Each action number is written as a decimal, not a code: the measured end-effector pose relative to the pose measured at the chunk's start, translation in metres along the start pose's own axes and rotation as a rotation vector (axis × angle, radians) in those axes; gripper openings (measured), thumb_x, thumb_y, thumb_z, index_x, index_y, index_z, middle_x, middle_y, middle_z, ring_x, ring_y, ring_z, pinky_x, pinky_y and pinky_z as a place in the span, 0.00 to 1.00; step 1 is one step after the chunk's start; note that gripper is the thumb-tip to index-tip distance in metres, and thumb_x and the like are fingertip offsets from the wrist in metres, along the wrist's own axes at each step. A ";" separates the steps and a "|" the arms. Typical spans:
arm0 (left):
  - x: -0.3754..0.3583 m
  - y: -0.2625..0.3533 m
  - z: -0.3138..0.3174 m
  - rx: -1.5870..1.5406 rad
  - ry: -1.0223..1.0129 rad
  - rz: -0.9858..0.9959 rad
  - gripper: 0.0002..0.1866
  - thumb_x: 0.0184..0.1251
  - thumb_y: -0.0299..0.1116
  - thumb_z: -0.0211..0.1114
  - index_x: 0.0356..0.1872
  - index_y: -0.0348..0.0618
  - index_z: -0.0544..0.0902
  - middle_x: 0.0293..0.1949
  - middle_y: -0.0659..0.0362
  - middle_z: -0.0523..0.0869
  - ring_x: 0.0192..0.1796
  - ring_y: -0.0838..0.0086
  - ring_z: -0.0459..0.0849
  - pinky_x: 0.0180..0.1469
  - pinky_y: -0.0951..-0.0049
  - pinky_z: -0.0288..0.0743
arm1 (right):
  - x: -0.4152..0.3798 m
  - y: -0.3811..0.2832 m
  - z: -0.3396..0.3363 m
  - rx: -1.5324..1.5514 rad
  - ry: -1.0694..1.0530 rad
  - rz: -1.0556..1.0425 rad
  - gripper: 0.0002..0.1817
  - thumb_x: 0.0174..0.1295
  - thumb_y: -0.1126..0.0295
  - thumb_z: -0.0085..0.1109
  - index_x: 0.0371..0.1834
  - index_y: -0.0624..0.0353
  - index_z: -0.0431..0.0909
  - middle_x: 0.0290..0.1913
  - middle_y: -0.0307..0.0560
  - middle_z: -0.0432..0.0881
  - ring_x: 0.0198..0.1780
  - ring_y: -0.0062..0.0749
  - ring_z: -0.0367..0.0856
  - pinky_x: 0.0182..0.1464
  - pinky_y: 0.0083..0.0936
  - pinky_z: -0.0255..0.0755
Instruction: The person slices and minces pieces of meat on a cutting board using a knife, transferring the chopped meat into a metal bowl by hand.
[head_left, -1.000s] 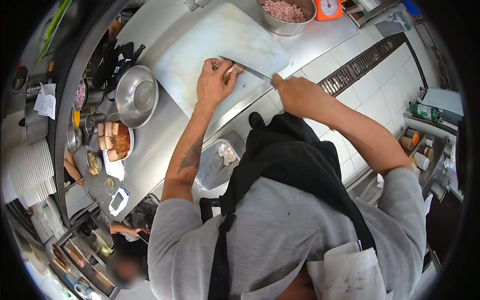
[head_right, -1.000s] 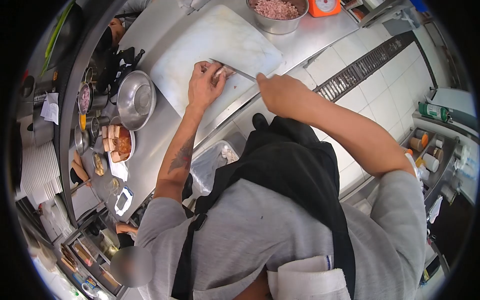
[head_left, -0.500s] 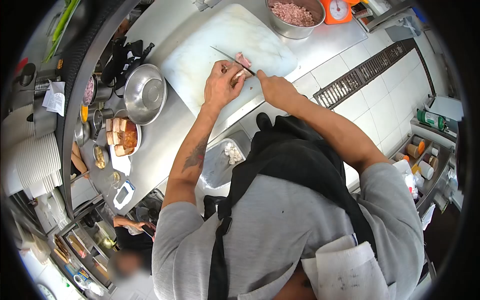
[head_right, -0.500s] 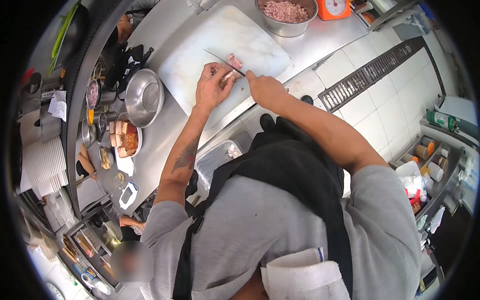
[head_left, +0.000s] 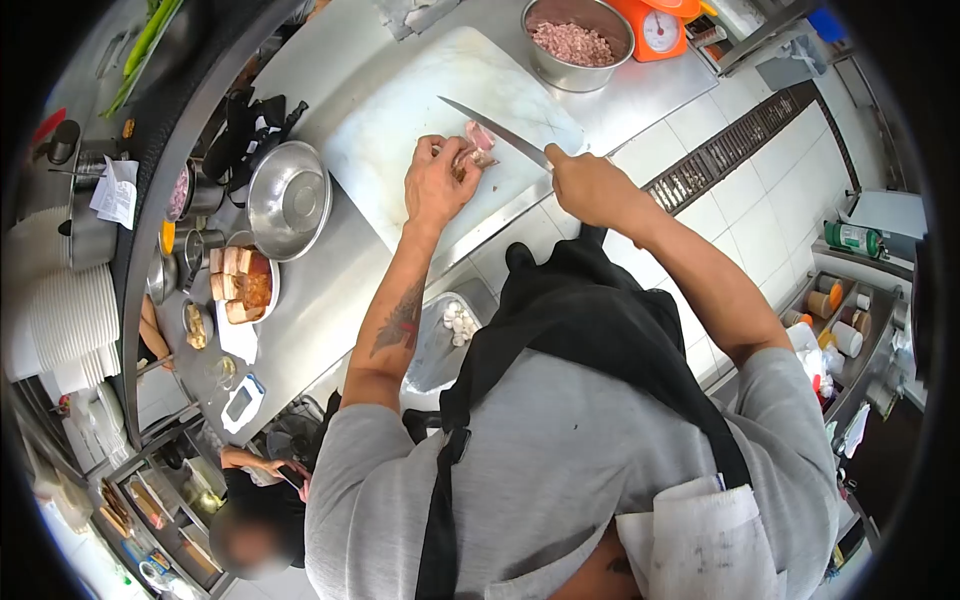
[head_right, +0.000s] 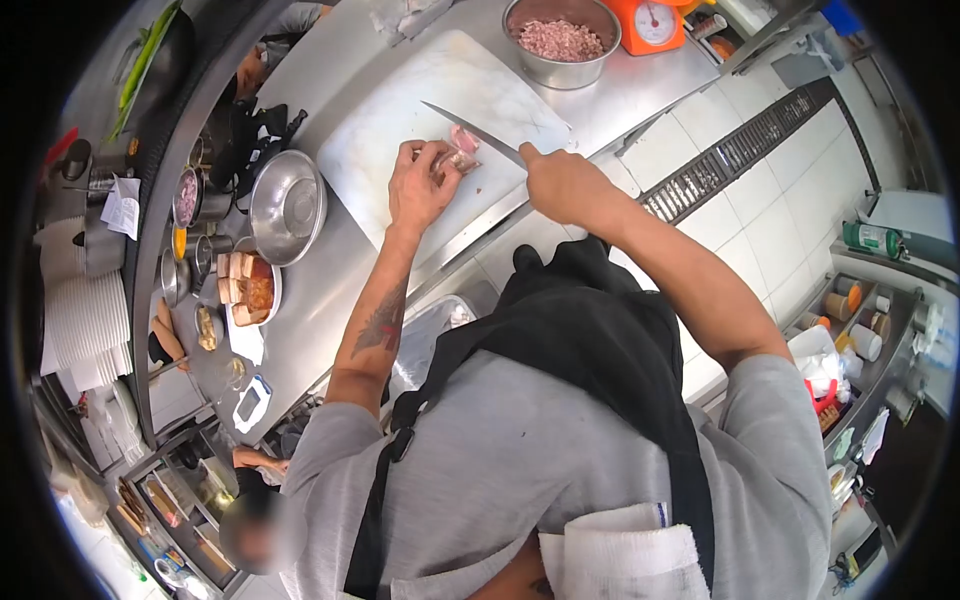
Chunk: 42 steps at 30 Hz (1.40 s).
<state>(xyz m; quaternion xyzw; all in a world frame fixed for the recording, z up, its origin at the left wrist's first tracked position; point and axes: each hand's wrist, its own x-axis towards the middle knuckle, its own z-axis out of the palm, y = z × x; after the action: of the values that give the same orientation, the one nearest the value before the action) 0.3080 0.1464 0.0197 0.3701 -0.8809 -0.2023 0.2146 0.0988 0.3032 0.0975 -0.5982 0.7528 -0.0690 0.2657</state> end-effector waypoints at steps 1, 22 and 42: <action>-0.004 -0.002 0.002 -0.005 -0.006 -0.010 0.14 0.65 0.37 0.70 0.50 0.52 0.89 0.53 0.51 0.85 0.52 0.55 0.88 0.51 0.56 0.86 | -0.014 -0.012 -0.009 -0.020 -0.037 -0.016 0.27 0.67 0.76 0.49 0.70 0.72 0.70 0.37 0.71 0.88 0.40 0.65 0.90 0.44 0.53 0.84; -0.001 -0.014 0.008 -0.046 0.093 0.090 0.16 0.58 0.37 0.75 0.48 0.50 0.92 0.51 0.54 0.86 0.46 0.58 0.90 0.47 0.59 0.88 | 0.037 -0.040 0.008 -0.041 -0.157 -0.076 0.17 0.70 0.73 0.54 0.59 0.71 0.72 0.44 0.72 0.88 0.47 0.65 0.91 0.48 0.54 0.86; -0.001 -0.018 0.005 -0.167 0.078 0.080 0.15 0.60 0.36 0.74 0.49 0.49 0.91 0.50 0.53 0.87 0.48 0.57 0.89 0.53 0.60 0.86 | 0.052 0.034 0.018 1.106 -0.359 0.383 0.45 0.80 0.61 0.52 0.91 0.54 0.35 0.28 0.37 0.70 0.18 0.24 0.66 0.20 0.28 0.70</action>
<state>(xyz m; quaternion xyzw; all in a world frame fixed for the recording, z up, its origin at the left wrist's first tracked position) 0.3164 0.1364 0.0062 0.3232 -0.8660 -0.2519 0.2865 0.0706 0.2677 0.0513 -0.2280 0.6431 -0.2985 0.6673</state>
